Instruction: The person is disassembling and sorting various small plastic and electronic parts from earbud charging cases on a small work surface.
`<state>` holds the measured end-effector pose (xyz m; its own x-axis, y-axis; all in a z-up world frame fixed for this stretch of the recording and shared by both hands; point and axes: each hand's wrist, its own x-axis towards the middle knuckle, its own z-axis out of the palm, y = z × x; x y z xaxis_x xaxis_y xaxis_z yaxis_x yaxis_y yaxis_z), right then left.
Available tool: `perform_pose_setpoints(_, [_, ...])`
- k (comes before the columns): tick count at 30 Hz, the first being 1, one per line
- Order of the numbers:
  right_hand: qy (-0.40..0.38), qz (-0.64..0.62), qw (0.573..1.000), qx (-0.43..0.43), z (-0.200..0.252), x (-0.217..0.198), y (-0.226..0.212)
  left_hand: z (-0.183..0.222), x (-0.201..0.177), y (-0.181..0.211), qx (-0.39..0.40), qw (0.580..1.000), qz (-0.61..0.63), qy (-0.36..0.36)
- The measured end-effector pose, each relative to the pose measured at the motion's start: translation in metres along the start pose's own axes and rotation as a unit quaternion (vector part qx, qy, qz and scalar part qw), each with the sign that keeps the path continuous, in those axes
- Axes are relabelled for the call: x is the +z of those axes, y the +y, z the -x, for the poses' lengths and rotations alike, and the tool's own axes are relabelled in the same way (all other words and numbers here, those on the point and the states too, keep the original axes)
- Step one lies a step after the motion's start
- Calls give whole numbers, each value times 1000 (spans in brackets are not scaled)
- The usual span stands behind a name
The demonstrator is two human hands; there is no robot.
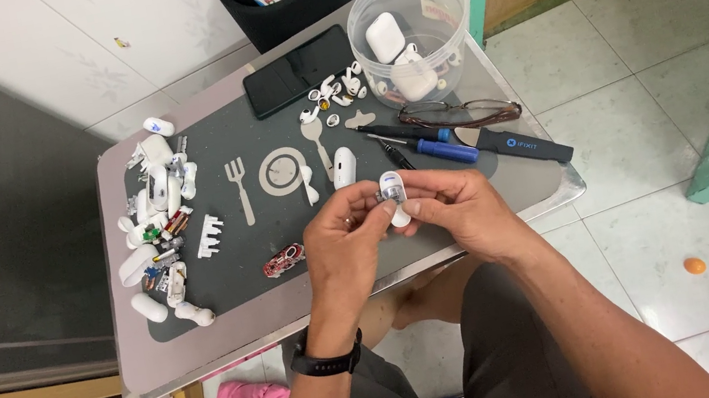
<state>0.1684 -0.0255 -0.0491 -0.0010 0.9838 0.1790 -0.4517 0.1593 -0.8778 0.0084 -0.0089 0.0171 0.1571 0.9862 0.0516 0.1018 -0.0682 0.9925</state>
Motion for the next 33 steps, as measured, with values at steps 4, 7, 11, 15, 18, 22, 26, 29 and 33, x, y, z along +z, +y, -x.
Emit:
perform_pose_setpoints(4, [-11, 5, 1000, 3, 0, 1, 0, -2, -2, 2, -43, 999, 21, -1])
perform_pose_setpoints(7, [-12, 9, 1000, 1, 1, 1, -1, -2, 0, 6, -50, 999, 19, 0])
perform_pose_setpoints(11, [-11, 11, 1000, 2, 1, 2, -2, 0, 3, 14, -50, 999, -14, 6])
perform_pose_setpoints(15, [-11, 18, 1000, 1, 1, 4, -3, 1, 3, 18, -46, 997, -65, 22])
perform_pose_setpoints(18, [-13, 29, 1000, -3, 1, 4, -4, -3, 3, 13, -58, 996, -61, 26])
perform_pose_setpoints(22, [-8, 38, 999, -6, 2, 8, -9, -7, 4, 6, -82, 997, 3, 6])
perform_pose_setpoints(26, [-10, 37, 999, -7, -1, -3, 8, -2, 4, 12, -88, 995, 41, -18])
perform_pose_setpoints(29, [-2, 35, 999, -5, -1, -2, 7, -3, 1, 5, -84, 993, 73, -27])
perform_pose_setpoints(33, [12, 27, 1000, -1, -1, 2, 4, -5, -3, -9, -66, 997, 46, -21])
